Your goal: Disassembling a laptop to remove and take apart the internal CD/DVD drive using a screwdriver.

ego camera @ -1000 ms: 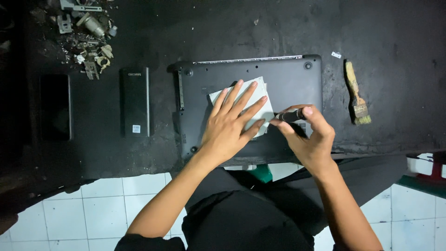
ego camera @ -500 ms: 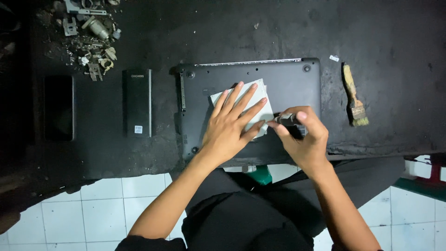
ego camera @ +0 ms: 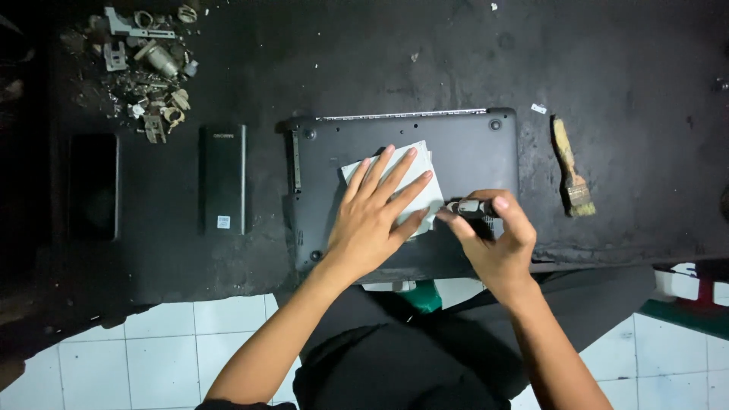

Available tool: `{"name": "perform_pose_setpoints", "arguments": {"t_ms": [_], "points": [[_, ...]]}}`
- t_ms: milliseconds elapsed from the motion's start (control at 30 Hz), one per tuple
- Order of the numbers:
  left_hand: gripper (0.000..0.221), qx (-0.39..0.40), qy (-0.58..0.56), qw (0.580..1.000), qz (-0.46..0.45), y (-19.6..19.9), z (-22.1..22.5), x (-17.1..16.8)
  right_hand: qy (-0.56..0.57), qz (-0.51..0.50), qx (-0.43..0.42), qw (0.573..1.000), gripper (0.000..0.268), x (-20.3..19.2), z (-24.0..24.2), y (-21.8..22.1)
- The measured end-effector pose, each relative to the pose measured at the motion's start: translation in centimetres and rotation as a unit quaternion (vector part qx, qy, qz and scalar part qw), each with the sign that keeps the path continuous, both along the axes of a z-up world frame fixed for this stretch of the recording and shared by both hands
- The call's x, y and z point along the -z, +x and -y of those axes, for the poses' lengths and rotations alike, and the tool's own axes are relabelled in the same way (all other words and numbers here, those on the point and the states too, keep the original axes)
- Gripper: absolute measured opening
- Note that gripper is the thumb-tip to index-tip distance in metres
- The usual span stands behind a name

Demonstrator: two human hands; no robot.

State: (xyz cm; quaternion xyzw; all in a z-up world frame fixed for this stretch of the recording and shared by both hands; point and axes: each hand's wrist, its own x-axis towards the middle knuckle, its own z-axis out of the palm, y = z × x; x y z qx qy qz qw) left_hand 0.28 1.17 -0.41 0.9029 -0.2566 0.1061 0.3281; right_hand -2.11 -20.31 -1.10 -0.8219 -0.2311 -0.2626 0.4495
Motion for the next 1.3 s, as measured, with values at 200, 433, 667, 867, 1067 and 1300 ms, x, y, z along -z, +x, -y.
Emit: {"name": "perform_pose_setpoints", "arguments": {"t_ms": [200,433,667,867,1067,1300], "points": [[0.046,-0.002,-0.003,1.0,0.0,0.0,0.0,-0.1,-0.031,0.019,0.0,0.999,0.076,-2.3,-0.3,0.8],[0.045,-0.006,-0.014,1.0,-0.008,-0.1,0.1,-0.1,0.002,-0.015,-0.034,0.999,0.076,-2.8,-0.8,0.7],[0.045,-0.008,-0.015,1.0,-0.003,-0.1,0.2,0.0,-0.002,-0.011,-0.023,1.0,0.082,-2.2,-0.8,0.4],[0.044,-0.014,-0.011,1.0,0.011,0.0,0.2,0.1,0.028,-0.022,-0.001,0.999,0.083,-2.6,-1.4,0.6],[0.045,-0.008,-0.008,1.0,0.002,0.0,0.1,-0.1,0.019,0.004,0.012,1.0,0.084,-1.2,-1.3,0.1],[0.045,-0.012,-0.009,1.0,0.014,-0.1,0.2,-0.2,0.017,0.019,0.011,1.0,0.082,0.9,-0.6,0.2]]}}
